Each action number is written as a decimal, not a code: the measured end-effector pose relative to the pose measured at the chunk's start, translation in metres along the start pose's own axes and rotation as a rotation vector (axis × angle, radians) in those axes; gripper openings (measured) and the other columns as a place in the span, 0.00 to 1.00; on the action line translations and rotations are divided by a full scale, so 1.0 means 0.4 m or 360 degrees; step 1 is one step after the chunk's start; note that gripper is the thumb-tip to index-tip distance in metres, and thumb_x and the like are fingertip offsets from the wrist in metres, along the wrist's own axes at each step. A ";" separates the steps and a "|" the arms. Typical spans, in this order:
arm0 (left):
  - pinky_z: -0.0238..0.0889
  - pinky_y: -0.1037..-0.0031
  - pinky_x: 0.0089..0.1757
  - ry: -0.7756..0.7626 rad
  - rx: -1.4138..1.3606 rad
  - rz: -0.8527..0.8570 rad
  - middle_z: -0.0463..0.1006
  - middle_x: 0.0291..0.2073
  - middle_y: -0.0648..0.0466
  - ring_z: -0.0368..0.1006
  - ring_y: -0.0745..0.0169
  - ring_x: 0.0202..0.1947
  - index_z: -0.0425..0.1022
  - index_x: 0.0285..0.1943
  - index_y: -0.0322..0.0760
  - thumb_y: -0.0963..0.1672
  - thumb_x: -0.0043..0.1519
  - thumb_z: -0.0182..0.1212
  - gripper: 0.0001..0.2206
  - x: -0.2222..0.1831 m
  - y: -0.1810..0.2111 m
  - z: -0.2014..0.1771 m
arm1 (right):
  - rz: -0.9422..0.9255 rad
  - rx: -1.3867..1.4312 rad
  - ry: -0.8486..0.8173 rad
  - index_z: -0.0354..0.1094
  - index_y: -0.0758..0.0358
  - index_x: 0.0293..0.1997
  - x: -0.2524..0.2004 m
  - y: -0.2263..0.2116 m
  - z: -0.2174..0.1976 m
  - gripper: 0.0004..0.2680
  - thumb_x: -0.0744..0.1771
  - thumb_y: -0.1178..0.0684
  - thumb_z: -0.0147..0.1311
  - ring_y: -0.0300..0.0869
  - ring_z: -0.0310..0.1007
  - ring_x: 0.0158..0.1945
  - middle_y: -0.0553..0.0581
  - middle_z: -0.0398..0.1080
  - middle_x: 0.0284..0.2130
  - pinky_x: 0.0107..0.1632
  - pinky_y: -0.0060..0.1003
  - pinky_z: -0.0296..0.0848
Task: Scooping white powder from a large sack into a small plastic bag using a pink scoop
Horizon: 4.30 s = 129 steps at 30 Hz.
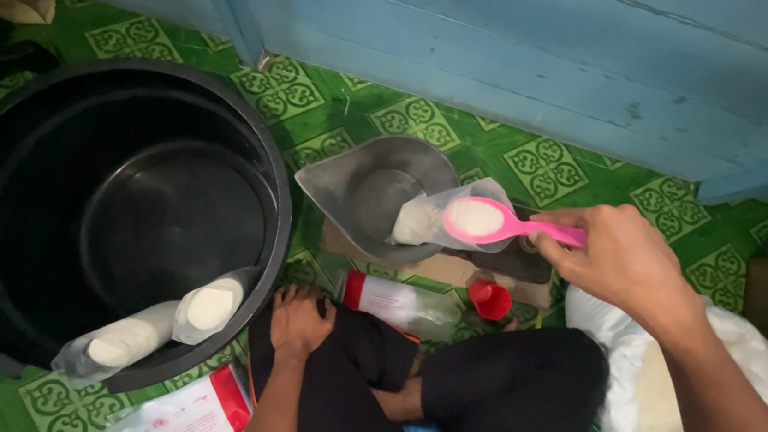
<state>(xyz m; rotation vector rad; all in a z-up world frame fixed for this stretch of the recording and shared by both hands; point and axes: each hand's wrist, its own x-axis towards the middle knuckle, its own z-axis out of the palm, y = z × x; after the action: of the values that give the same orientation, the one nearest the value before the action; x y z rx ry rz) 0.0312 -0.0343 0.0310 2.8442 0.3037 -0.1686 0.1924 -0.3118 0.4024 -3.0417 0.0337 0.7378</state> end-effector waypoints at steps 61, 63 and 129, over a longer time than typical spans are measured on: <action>0.58 0.59 0.56 0.0174 -0.0082 0.0011 0.80 0.28 0.50 0.76 0.53 0.42 0.81 0.31 0.40 0.50 0.57 0.50 0.15 -0.001 0.001 0.009 | -0.0114 -0.0139 -0.0034 0.76 0.34 0.49 0.043 -0.046 0.050 0.13 0.62 0.38 0.52 0.66 0.75 0.46 0.72 0.76 0.35 0.50 0.55 0.74; 0.57 0.59 0.57 0.0158 -0.0086 -0.0011 0.81 0.28 0.49 0.76 0.52 0.42 0.81 0.30 0.39 0.51 0.57 0.49 0.17 -0.001 0.006 0.001 | -0.0112 -0.0159 -0.0007 0.76 0.33 0.49 0.042 -0.047 0.051 0.13 0.63 0.38 0.51 0.66 0.75 0.47 0.73 0.76 0.36 0.51 0.56 0.73; 0.54 0.62 0.56 -0.0986 0.0812 -0.0198 0.78 0.56 0.48 0.73 0.52 0.59 0.79 0.55 0.39 0.57 0.61 0.30 0.32 0.077 0.037 -0.052 | 0.1007 0.0889 0.0686 0.66 0.64 0.60 -0.244 0.721 0.629 0.20 0.63 0.51 0.44 0.62 0.66 0.57 0.68 0.69 0.53 0.58 0.50 0.63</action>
<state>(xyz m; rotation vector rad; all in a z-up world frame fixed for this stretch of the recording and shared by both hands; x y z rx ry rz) 0.0661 -0.0365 0.0501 3.0454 0.3334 -1.2807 -0.0164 -0.5942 0.2216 -2.5508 1.0394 0.0197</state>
